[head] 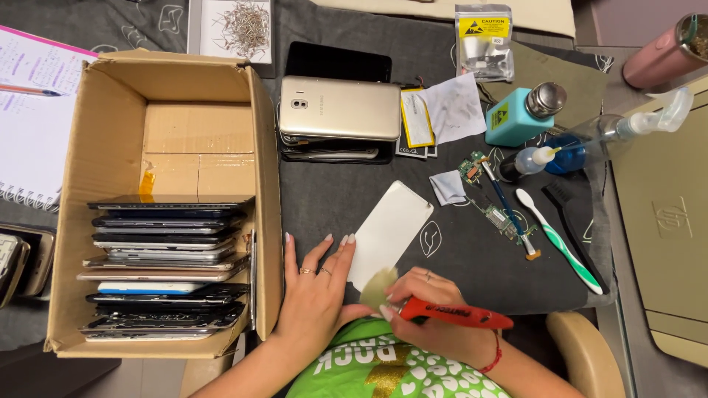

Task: Cleaning a mobile phone back cover using brushes, cleaning solution, and a cloth at a repair bench.

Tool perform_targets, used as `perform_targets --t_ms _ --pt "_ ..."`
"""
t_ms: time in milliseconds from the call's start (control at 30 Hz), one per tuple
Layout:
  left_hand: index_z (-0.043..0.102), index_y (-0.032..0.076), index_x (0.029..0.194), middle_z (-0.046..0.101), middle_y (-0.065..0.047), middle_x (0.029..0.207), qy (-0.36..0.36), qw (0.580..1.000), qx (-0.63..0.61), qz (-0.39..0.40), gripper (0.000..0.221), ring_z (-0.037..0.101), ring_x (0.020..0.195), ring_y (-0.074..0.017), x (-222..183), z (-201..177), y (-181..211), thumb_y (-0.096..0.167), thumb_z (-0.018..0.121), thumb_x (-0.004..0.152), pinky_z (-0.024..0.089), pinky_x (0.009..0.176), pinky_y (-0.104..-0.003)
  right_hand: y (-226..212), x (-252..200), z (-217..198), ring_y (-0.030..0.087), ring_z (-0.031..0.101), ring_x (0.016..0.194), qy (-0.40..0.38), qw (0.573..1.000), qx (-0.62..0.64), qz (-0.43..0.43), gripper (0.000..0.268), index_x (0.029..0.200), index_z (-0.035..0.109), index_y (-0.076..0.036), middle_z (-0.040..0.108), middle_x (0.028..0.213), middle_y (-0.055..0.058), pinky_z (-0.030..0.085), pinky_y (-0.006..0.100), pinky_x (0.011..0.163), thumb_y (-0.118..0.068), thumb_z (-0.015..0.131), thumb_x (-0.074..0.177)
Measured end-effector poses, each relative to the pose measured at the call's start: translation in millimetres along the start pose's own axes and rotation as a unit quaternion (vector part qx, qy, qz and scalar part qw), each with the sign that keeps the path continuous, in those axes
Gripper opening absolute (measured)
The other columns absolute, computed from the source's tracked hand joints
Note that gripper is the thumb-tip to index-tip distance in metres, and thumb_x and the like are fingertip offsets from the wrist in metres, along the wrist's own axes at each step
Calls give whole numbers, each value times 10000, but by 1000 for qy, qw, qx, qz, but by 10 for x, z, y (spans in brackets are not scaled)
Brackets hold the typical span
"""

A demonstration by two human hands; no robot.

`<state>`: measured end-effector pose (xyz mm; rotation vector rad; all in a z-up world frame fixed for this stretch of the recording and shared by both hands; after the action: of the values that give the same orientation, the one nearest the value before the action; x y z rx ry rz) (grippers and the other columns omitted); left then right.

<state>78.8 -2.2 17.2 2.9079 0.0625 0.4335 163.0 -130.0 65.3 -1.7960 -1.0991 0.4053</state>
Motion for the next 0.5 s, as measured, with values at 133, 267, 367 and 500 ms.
perform_targets --t_ms 133,267,367,500 --pt "469 39 1478 672 -51 1230 -8 1000 26 -9 1311 549 1311 -310 2 24 -3 942 710 559 246 1171 -726 -23 88 -136 128 727 802 -24 999 22 5 157 786 663 -94 779 864 19 597 252 756 -67 817 789" --pt "517 82 1453 657 -44 1283 28 999 -6 -32 1108 556 1278 -281 26 -59 -29 884 667 703 280 1165 -689 95 341 -503 203 771 944 73 995 49 42 66 874 722 -55 778 987 114 610 299 877 -117 743 874" --pt "516 77 1443 634 -62 1316 50 997 -51 -43 933 561 1280 -277 50 -157 -36 749 708 825 275 1180 -665 90 533 -649 250 739 1064 142 986 -87 -8 154 992 717 -28 755 1121 147 555 350 1003 -134 765 891" --pt "427 51 1491 514 -187 1510 60 989 -121 -58 954 549 1347 -343 48 -152 -95 673 754 846 212 1226 -650 193 678 -492 306 705 1077 147 974 -164 -60 225 1050 702 10 733 1176 200 522 409 1003 -140 775 900"
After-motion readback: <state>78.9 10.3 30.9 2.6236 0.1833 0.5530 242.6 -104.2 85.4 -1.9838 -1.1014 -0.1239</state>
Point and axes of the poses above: each hand's wrist, its own x-axis towards the middle knuckle, its own z-axis out of the palm, y = z × x, the point moved 8 cm from there along x, towards the middle knuckle
